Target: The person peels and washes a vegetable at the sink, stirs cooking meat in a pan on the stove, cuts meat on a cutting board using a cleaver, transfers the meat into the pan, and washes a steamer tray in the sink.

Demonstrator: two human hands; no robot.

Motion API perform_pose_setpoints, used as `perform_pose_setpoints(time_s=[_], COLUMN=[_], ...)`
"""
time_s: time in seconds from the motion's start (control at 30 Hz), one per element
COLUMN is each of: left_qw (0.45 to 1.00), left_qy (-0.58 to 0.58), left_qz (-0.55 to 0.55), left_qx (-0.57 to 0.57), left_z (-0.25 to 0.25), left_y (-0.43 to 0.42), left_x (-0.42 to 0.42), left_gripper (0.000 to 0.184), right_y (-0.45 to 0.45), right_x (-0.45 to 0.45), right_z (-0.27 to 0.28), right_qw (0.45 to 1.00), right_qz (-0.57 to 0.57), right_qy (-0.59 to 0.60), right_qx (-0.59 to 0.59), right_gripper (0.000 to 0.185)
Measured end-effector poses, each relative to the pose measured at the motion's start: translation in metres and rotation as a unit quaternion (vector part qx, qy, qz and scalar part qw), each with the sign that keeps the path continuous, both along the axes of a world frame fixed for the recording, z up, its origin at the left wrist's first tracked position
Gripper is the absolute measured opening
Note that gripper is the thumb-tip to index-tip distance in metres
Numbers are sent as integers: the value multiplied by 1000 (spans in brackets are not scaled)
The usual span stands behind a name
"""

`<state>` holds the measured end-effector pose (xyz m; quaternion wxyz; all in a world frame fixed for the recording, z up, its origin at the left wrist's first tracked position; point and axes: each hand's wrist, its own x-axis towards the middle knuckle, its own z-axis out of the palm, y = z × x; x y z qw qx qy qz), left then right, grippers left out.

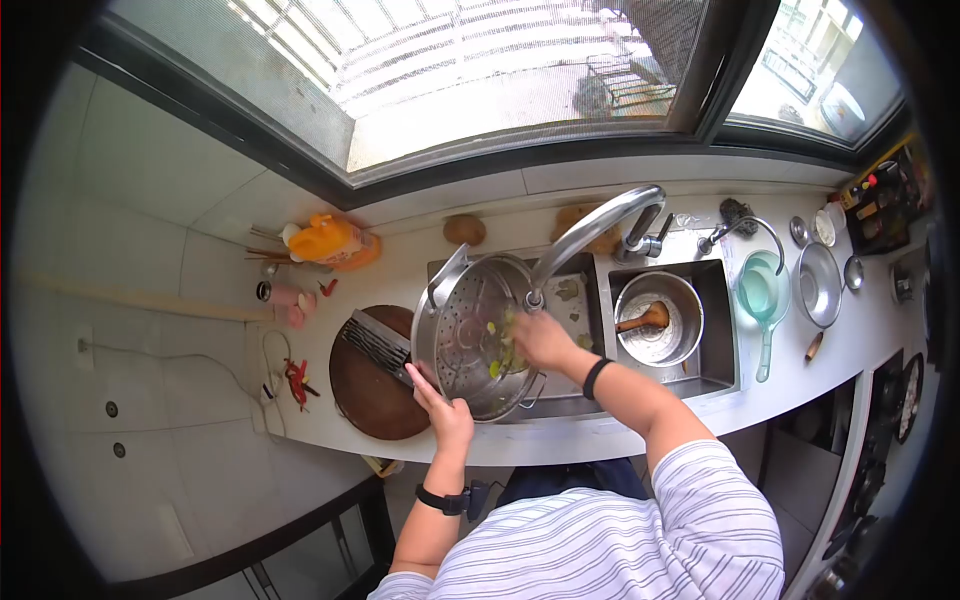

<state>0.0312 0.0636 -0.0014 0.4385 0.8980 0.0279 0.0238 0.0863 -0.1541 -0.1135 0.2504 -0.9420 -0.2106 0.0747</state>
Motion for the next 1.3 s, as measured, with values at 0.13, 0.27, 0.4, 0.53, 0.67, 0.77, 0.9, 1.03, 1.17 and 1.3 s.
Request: perform_pose_setpoints(time_s=[0.13,0.27,0.4,0.53,0.67,0.77,0.9,1.03,1.17,1.3], left_qw=[998,992,987,985,988,987,987,987,988,991], left_qy=[-35,-108,-138,-141,-133,-136,-150,-137,-138,-127], left_qz=[0,5,-2,-2,3,1,13,8,-3,6], left_qx=[52,66,79,100,84,88,59,83,65,43], left_z=[8,12,16,13,17,22,30,30,23,28], left_y=[-16,-27,-24,-16,-17,-22,-22,-20,-24,-28], left_x=[-7,-1,0,1,1,-2,-1,-6,-6,-5], left_gripper=[94,94,94,93,94,94,95,96,95,96], right_y=[30,78,90,49,32,54,68,51,44,49], right_x=[22,-3,-4,-12,-4,18,8,0,4,0], right_z=[10,13,5,9,14,28,10,20,42,35], right_qw=[960,965,987,998,984,951,943,997,981,956], right_qz=[-179,-224,-96,-19,-128,-174,-183,-55,-37,190], right_qy=[-214,-56,4,6,-108,-191,-152,22,-144,-170], right_qx=[41,124,130,55,-54,171,233,46,128,143], right_gripper=[39,39,27,27,30,26,20,26,22,18])
